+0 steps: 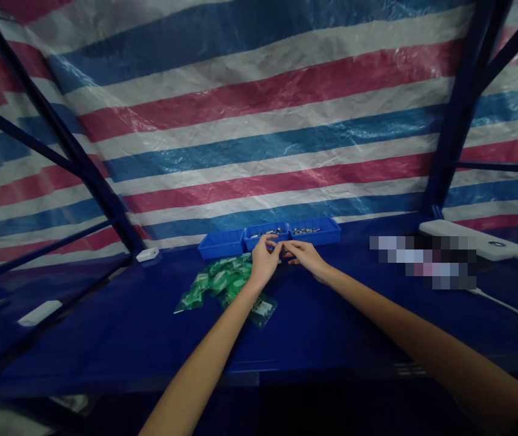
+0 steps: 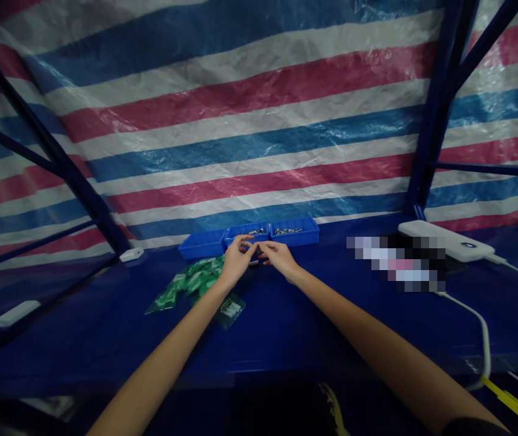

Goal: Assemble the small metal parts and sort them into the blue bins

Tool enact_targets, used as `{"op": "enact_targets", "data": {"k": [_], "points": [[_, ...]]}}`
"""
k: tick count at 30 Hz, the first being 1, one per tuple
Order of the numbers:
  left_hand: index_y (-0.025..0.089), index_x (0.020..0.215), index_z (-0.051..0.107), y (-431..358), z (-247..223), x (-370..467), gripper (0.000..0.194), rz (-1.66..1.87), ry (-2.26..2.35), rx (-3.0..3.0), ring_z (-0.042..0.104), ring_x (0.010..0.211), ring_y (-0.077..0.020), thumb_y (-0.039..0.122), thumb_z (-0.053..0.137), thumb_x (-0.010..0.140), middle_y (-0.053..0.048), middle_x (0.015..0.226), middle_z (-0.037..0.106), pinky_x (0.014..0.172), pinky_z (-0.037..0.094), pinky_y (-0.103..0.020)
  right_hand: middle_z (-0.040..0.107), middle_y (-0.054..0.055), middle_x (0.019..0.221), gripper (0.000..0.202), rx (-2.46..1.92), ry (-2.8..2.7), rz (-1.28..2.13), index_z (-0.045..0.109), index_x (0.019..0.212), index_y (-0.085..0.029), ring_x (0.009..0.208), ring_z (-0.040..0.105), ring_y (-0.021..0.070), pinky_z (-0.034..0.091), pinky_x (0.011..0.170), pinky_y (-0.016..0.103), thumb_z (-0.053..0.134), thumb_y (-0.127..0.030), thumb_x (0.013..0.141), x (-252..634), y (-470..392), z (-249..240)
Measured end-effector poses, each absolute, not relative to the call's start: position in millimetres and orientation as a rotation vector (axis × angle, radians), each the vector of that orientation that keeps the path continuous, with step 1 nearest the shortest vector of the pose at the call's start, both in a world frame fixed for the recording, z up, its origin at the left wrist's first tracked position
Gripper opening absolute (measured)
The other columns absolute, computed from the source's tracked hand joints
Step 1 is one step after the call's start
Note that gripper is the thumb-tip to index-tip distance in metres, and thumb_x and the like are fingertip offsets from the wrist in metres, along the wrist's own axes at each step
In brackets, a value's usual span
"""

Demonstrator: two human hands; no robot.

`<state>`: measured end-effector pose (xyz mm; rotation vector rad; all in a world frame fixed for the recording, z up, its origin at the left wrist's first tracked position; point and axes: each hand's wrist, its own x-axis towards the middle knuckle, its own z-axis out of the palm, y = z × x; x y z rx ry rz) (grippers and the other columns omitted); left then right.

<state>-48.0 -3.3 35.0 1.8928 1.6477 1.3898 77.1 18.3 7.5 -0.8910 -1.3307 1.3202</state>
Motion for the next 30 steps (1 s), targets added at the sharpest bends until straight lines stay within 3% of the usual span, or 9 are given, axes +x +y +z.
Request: {"op": "enact_targets", "data": {"k": [9, 23, 27, 30], "points": [[0.015, 0.096, 0.056, -4.5, 35.7, -45.5, 0.021, 1.498, 1.556, 1.797, 0.053, 0.057, -0.0085, 0.021, 0.054, 0.075, 0.0, 0.074, 0.058, 0.059, 0.044, -0.021, 0.07, 0.002, 0.083, 0.033, -0.863, -1.332, 1.371, 0.064, 0.102, -0.019, 0.073, 0.064, 0.0127, 0.048, 0.055, 0.019, 0.067, -0.02, 0.068, 72.5, 7.7, 9.7], [0.018, 0.096, 0.055, -5.7, 35.0, -46.4, 0.019, 1.387, 1.715, 1.905, 0.055, 0.063, -0.0109, 0.025, 0.046, 0.081, 0.001, 0.069, 0.057, 0.063, 0.044, -0.022, 0.07, 0.004, 0.08, 0.028, -0.865, -1.382, 1.197, 0.067, 0.098, -0.018, 0.064, 0.06, 0.0107, 0.044, 0.052, 0.019, 0.06, -0.028, 0.074, 72.6, 12.7, 6.4], [0.019, 0.106, 0.052, -11.8, 34.9, -46.9, 0.026, 1.086, 1.96, 2.153, 0.057, 0.086, -0.0196, 0.03, 0.04, 0.086, -0.005, 0.086, 0.064, 0.081, 0.041, -0.035, 0.069, 0.005, 0.078, 0.027, -0.896, -1.363, 1.148, 0.068, 0.088, -0.015, 0.059, 0.058, 0.0103, 0.043, 0.05, 0.019, 0.06, -0.036, 0.073, 72.8, 17.9, 1.1], [0.016, 0.108, 0.054, -17.7, 32.7, -46.3, 0.029, 0.805, 2.148, 2.361, 0.048, 0.105, -0.0277, 0.03, 0.038, 0.087, -0.013, 0.105, 0.061, 0.091, 0.033, -0.044, 0.067, 0.004, 0.069, 0.028, -0.948, -1.357, 1.092, 0.068, 0.08, -0.014, 0.058, 0.059, 0.0111, 0.044, 0.05, 0.02, 0.061, -0.04, 0.071, 76.7, 24.7, -3.3]]}}
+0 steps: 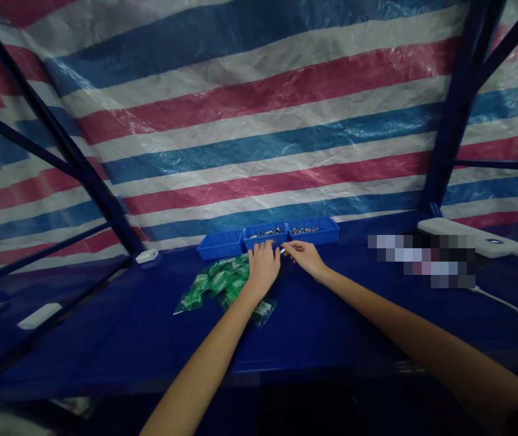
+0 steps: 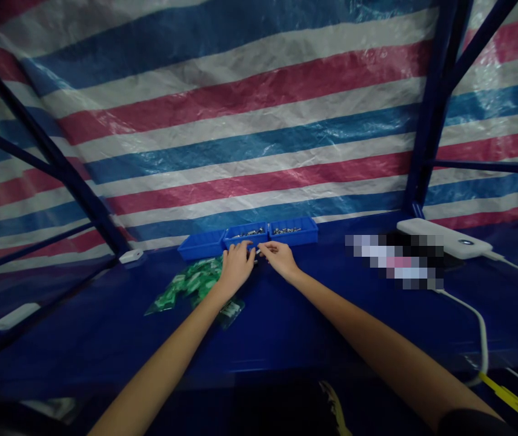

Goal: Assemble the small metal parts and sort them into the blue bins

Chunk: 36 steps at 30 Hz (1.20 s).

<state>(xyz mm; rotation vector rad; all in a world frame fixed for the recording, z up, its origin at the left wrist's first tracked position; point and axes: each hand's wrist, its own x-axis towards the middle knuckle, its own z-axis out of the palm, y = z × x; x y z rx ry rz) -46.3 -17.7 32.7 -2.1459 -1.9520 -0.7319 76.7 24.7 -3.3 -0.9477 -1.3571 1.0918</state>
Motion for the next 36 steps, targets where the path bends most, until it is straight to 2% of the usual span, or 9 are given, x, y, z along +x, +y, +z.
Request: {"op": "enact_targets", "data": {"k": [6, 12, 17, 19, 22, 25, 30, 33, 36], "points": [[0.013, 0.09, 0.062, -21.1, 27.4, -45.4, 0.021, -0.351, -1.832, -2.293, 0.048, 0.105, -0.0305, 0.025, 0.047, 0.081, -0.016, 0.102, 0.059, 0.093, 0.031, -0.046, 0.067, 0.005, 0.069, 0.026, -0.991, -1.319, 1.025, 0.067, 0.08, -0.014, 0.06, 0.06, 0.012, 0.047, 0.05, 0.02, 0.063, -0.037, 0.07, 87.2, 35.4, -5.2], [0.019, 0.095, 0.06, -22.7, 27.4, -37.9, 0.021, -0.373, -1.581, -2.706, 0.056, 0.097, -0.0217, 0.028, 0.052, 0.079, -0.007, 0.1, 0.06, 0.088, 0.04, -0.036, 0.065, 0.001, 0.061, 0.02, -1.02, -1.415, 0.938, 0.068, 0.082, -0.015, 0.057, 0.06, 0.0124, 0.048, 0.051, 0.022, 0.067, -0.027, 0.066, 90.6, 39.9, -2.4], [0.017, 0.093, 0.06, -27.4, 26.6, -33.0, 0.022, -0.45, -1.578, -2.75, 0.06, 0.083, -0.0199, 0.031, 0.055, 0.077, -0.008, 0.096, 0.062, 0.076, 0.047, -0.031, 0.066, 0.003, 0.06, 0.013, -1.084, -1.419, 0.975, 0.068, 0.072, -0.015, 0.057, 0.061, 0.0141, 0.049, 0.053, 0.024, 0.068, -0.027, 0.066, 91.7, 42.4, 5.3], [0.016, 0.089, 0.06, -28.7, 26.8, -32.8, 0.023, -0.447, -1.605, -2.691, 0.061, 0.08, -0.0207, 0.035, 0.055, 0.077, -0.008, 0.091, 0.063, 0.074, 0.047, -0.032, 0.069, 0.005, 0.072, 0.018, -1.015, -1.397, 1.132, 0.068, 0.083, -0.016, 0.066, 0.064, 0.0151, 0.052, 0.059, 0.025, 0.067, -0.025, 0.068, 91.7, 40.8, 12.3], [0.017, 0.087, 0.061, -27.8, 27.1, -35.4, 0.028, -0.459, -1.666, -2.671, 0.061, 0.077, -0.0213, 0.041, 0.058, 0.074, -0.008, 0.087, 0.065, 0.071, 0.047, -0.032, 0.066, 0.006, 0.107, 0.039, -0.779, -1.353, 1.368, 0.06, 0.111, -0.024, 0.092, 0.063, 0.0155, 0.052, 0.074, 0.025, 0.065, -0.023, 0.072, 91.6, 36.4, 23.2], [0.018, 0.087, 0.062, -23.3, 25.9, -39.7, 0.026, -0.465, -1.74, -2.744, 0.062, 0.073, -0.0193, 0.041, 0.059, 0.073, -0.005, 0.083, 0.067, 0.066, 0.047, -0.028, 0.057, 0.006, 0.123, 0.044, -0.715, -1.39, 1.402, 0.057, 0.115, -0.028, 0.104, 0.058, 0.015, 0.05, 0.08, 0.024, 0.066, -0.022, 0.073, 91.2, 31.9, 27.2], [0.017, 0.082, 0.062, -16.0, 24.3, -43.2, 0.015, -0.509, -1.754, -2.685, 0.062, 0.076, -0.0194, 0.029, 0.055, 0.077, -0.006, 0.082, 0.067, 0.069, 0.046, -0.029, 0.068, 0.006, 0.098, 0.024, -0.903, -1.478, 1.3, 0.067, 0.099, -0.021, 0.087, 0.062, 0.0147, 0.051, 0.068, 0.023, 0.061, -0.026, 0.077, 88.0, 24.9, 18.7], [0.016, 0.088, 0.06, -13.0, 26.3, -44.5, 0.017, -0.71, -1.776, -2.491, 0.06, 0.08, -0.0199, 0.028, 0.054, 0.079, -0.007, 0.087, 0.065, 0.073, 0.045, -0.03, 0.069, 0.005, 0.082, 0.019, -0.971, -1.537, 1.238, 0.07, 0.088, -0.018, 0.072, 0.062, 0.0128, 0.05, 0.057, 0.02, 0.058, -0.029, 0.079, 85.4, 22.2, 14.2], [0.018, 0.093, 0.058, -8.8, 28.6, -47.4, 0.017, -1.006, -1.841, -2.389, 0.058, 0.075, -0.0166, 0.024, 0.056, 0.078, -0.003, 0.08, 0.062, 0.07, 0.044, -0.028, 0.068, 0.005, 0.077, 0.021, -1.006, -1.53, 1.265, 0.07, 0.085, -0.016, 0.067, 0.062, 0.012, 0.048, 0.052, 0.018, 0.057, -0.032, 0.08, 83.9, 21.7, 12.6]]}}
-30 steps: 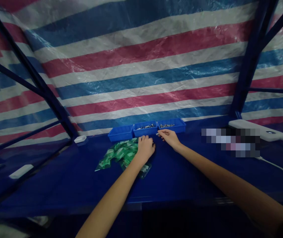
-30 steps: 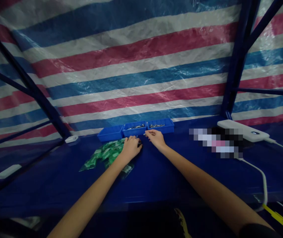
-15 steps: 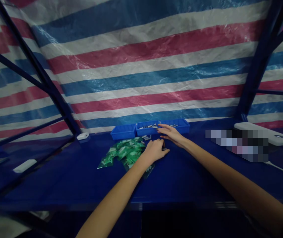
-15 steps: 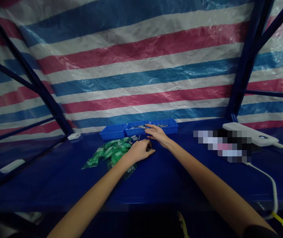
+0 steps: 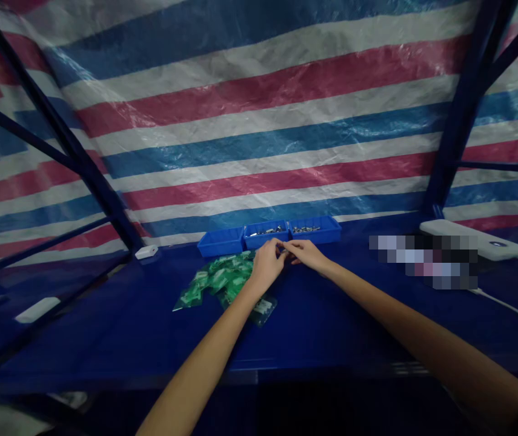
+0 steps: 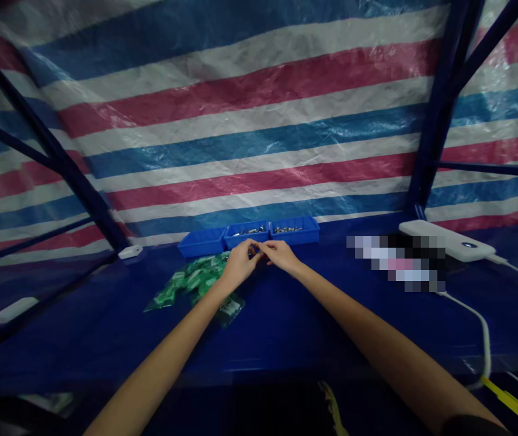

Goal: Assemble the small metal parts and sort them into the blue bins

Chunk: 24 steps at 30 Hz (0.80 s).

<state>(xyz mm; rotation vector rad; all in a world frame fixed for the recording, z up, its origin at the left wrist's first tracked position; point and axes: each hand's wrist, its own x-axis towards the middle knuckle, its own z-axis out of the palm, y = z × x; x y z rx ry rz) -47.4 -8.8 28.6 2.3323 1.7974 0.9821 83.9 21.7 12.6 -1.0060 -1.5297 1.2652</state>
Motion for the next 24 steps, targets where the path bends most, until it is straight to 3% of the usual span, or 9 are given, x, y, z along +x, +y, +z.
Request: {"op": "enact_targets", "data": {"k": [4, 11, 19, 24], "points": [[0.017, 0.093, 0.057, -2.0, 30.2, -49.8, 0.021, 1.263, 1.684, 2.097, 0.055, 0.065, -0.0116, 0.015, 0.059, 0.073, 0.001, 0.072, 0.057, 0.065, 0.043, -0.023, 0.069, 0.006, 0.083, 0.018, -0.989, -1.414, 1.405, 0.07, 0.087, -0.017, 0.071, 0.063, 0.0107, 0.05, 0.058, 0.017, 0.056, -0.027, 0.082, 84.1, 21.7, 13.3], [0.016, 0.095, 0.054, 0.9, 33.6, -47.1, 0.022, 1.549, 1.423, 1.787, 0.054, 0.06, -0.0083, 0.013, 0.058, 0.073, 0.001, 0.075, 0.058, 0.058, 0.042, -0.019, 0.066, 0.005, 0.104, 0.02, -0.808, -1.406, 1.573, 0.066, 0.099, -0.022, 0.088, 0.062, 0.0124, 0.05, 0.068, 0.021, 0.058, -0.027, 0.081, 83.7, 14.2, 13.1], [0.016, 0.092, 0.056, -1.3, 35.5, -47.1, 0.019, 1.536, 1.508, 1.822, 0.053, 0.056, -0.0081, 0.02, 0.059, 0.074, 0.001, 0.072, 0.058, 0.056, 0.041, -0.02, 0.069, 0.005, 0.087, 0.023, -0.883, -1.458, 1.334, 0.066, 0.1, -0.019, 0.079, 0.063, 0.0135, 0.049, 0.06, 0.02, 0.058, -0.024, 0.079, 77.6, 12.6, 10.7], [0.016, 0.1, 0.053, 0.0, 31.0, -48.7, 0.024, 1.357, 1.639, 1.931, 0.059, 0.067, -0.0134, 0.031, 0.052, 0.081, -0.001, 0.071, 0.06, 0.065, 0.044, -0.025, 0.068, 0.005, 0.077, 0.022, -0.878, -1.406, 1.23, 0.068, 0.095, -0.017, 0.066, 0.06, 0.0104, 0.046, 0.055, 0.019, 0.057, -0.027, 0.078, 79.3, 16.3, 11.9]]}}
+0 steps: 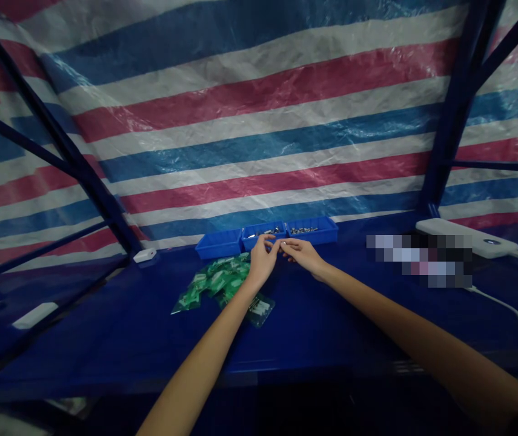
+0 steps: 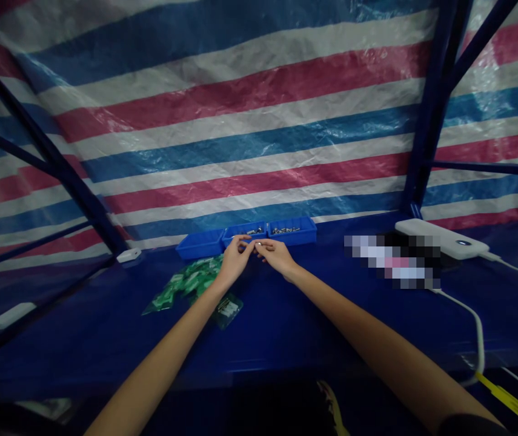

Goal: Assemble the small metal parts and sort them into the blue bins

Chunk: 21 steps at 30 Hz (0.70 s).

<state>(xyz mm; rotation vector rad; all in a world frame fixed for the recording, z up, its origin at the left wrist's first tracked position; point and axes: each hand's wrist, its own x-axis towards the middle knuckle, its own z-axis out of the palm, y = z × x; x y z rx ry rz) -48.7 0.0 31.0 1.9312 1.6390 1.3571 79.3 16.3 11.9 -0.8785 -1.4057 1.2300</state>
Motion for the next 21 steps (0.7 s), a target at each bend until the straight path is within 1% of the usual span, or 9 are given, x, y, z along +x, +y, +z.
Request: {"op": "enact_targets", "data": {"k": [1, 3, 5, 6, 8, 10, 13, 17, 21], "points": [[0.017, 0.103, 0.052, -1.7, 29.9, -48.2, 0.026, 1.291, 1.699, 2.016, 0.06, 0.073, -0.0149, 0.033, 0.05, 0.083, -0.002, 0.075, 0.062, 0.069, 0.044, -0.027, 0.068, 0.004, 0.075, 0.022, -0.885, -1.389, 1.209, 0.068, 0.093, -0.016, 0.063, 0.06, 0.0099, 0.045, 0.054, 0.019, 0.058, -0.027, 0.077, 80.0, 17.3, 12.1], [0.017, 0.11, 0.05, -6.7, 27.6, -46.5, 0.029, 1.108, 1.848, 2.239, 0.059, 0.089, -0.0193, 0.032, 0.045, 0.086, -0.007, 0.092, 0.064, 0.08, 0.042, -0.033, 0.067, 0.004, 0.071, 0.022, -0.907, -1.344, 1.163, 0.068, 0.089, -0.015, 0.06, 0.058, 0.0095, 0.045, 0.054, 0.019, 0.06, -0.03, 0.075, 82.1, 19.9, 12.6], [0.014, 0.116, 0.049, -12.6, 25.0, -44.6, 0.034, 0.844, 2.002, 2.445, 0.054, 0.103, -0.0245, 0.031, 0.042, 0.087, -0.013, 0.109, 0.059, 0.088, 0.038, -0.04, 0.067, 0.004, 0.069, 0.023, -0.942, -1.296, 1.115, 0.069, 0.085, -0.013, 0.059, 0.057, 0.0096, 0.045, 0.054, 0.02, 0.062, -0.032, 0.073, 85.3, 23.4, 13.2], [0.012, 0.116, 0.049, -15.1, 23.8, -43.9, 0.036, 0.698, 2.057, 2.516, 0.051, 0.107, -0.0267, 0.03, 0.042, 0.087, -0.015, 0.114, 0.057, 0.09, 0.036, -0.042, 0.066, 0.004, 0.068, 0.023, -0.963, -1.277, 1.097, 0.069, 0.083, -0.013, 0.058, 0.057, 0.0098, 0.045, 0.054, 0.02, 0.063, -0.033, 0.072, 87.1, 25.3, 13.5], [0.009, 0.113, 0.052, -18.8, 22.1, -43.3, 0.036, 0.448, 2.102, 2.604, 0.049, 0.109, -0.0289, 0.031, 0.042, 0.086, -0.018, 0.116, 0.055, 0.093, 0.033, -0.043, 0.066, 0.003, 0.066, 0.023, -1.007, -1.256, 1.07, 0.069, 0.081, -0.013, 0.057, 0.057, 0.0102, 0.045, 0.053, 0.02, 0.065, -0.032, 0.069, 90.6, 28.8, 13.8], [0.009, 0.106, 0.057, -20.8, 22.1, -43.4, 0.034, 0.299, 2.091, 2.655, 0.051, 0.108, -0.0286, 0.032, 0.042, 0.086, -0.018, 0.112, 0.057, 0.094, 0.031, -0.043, 0.065, 0.002, 0.063, 0.021, -1.031, -1.252, 1.052, 0.07, 0.08, -0.014, 0.056, 0.057, 0.0103, 0.045, 0.052, 0.02, 0.066, -0.031, 0.068, 93.1, 31.6, 13.6], [0.011, 0.099, 0.06, -22.6, 25.2, -42.9, 0.031, 0.249, 2.057, 2.702, 0.053, 0.102, -0.0272, 0.033, 0.041, 0.087, -0.015, 0.107, 0.059, 0.093, 0.031, -0.042, 0.064, 0.002, 0.062, 0.019, -1.042, -1.256, 1.042, 0.07, 0.079, -0.014, 0.054, 0.056, 0.0094, 0.044, 0.052, 0.02, 0.065, -0.028, 0.068, 94.1, 33.6, 12.8], [0.013, 0.101, 0.058, -25.8, 29.9, -38.7, 0.029, 0.283, 2.024, 2.752, 0.054, 0.099, -0.0259, 0.032, 0.04, 0.087, -0.013, 0.104, 0.059, 0.09, 0.032, -0.041, 0.064, 0.001, 0.061, 0.017, -1.034, -1.285, 1.052, 0.07, 0.08, -0.014, 0.051, 0.054, 0.0079, 0.044, 0.05, 0.019, 0.065, -0.024, 0.067, 93.2, 34.2, 12.0], [0.013, 0.101, 0.057, -28.9, 32.2, -34.8, 0.026, 0.344, 2.092, 2.75, 0.052, 0.1, -0.0269, 0.026, 0.044, 0.084, -0.014, 0.106, 0.057, 0.088, 0.033, -0.041, 0.063, 0.0, 0.059, 0.014, -1.025, -1.295, 1.099, 0.07, 0.077, -0.014, 0.049, 0.053, 0.0074, 0.045, 0.049, 0.018, 0.064, -0.024, 0.068, 92.4, 35.4, 11.2]]}}
